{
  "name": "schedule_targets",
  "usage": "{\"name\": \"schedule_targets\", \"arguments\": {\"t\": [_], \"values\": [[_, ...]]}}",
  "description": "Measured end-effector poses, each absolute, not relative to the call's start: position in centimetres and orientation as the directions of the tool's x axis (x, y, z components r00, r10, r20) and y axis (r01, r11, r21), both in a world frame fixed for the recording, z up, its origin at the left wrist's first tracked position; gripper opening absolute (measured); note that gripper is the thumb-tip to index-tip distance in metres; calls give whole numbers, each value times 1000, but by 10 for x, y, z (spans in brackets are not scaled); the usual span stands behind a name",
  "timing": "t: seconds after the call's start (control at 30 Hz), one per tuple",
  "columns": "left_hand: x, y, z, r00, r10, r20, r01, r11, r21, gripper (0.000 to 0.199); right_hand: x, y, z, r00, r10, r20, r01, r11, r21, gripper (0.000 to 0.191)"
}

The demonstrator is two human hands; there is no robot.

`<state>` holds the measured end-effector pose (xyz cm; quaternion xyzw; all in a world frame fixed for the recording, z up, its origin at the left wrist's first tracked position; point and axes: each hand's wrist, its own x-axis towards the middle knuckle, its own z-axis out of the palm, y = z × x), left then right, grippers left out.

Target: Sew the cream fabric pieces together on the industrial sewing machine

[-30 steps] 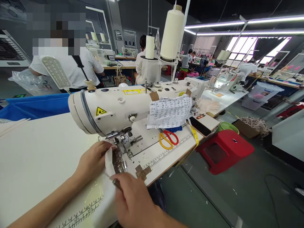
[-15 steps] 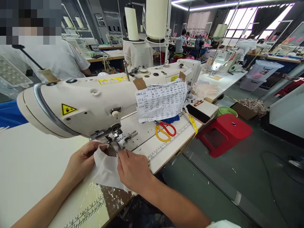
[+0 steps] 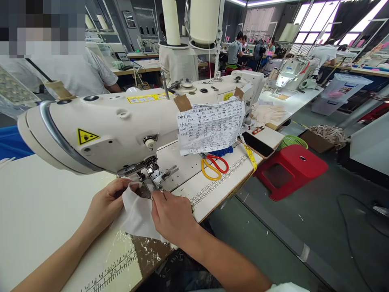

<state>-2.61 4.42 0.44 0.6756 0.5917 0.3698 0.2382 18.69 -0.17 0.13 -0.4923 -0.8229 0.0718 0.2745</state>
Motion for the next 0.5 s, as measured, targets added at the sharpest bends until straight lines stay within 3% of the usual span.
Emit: {"name": "schedule_targets", "arguments": {"t": [0.5], "values": [[-23, 45, 7, 18, 974, 227, 620, -189, 761, 31, 187, -4, 1, -366, 848, 382, 766, 508, -394, 25]]}}
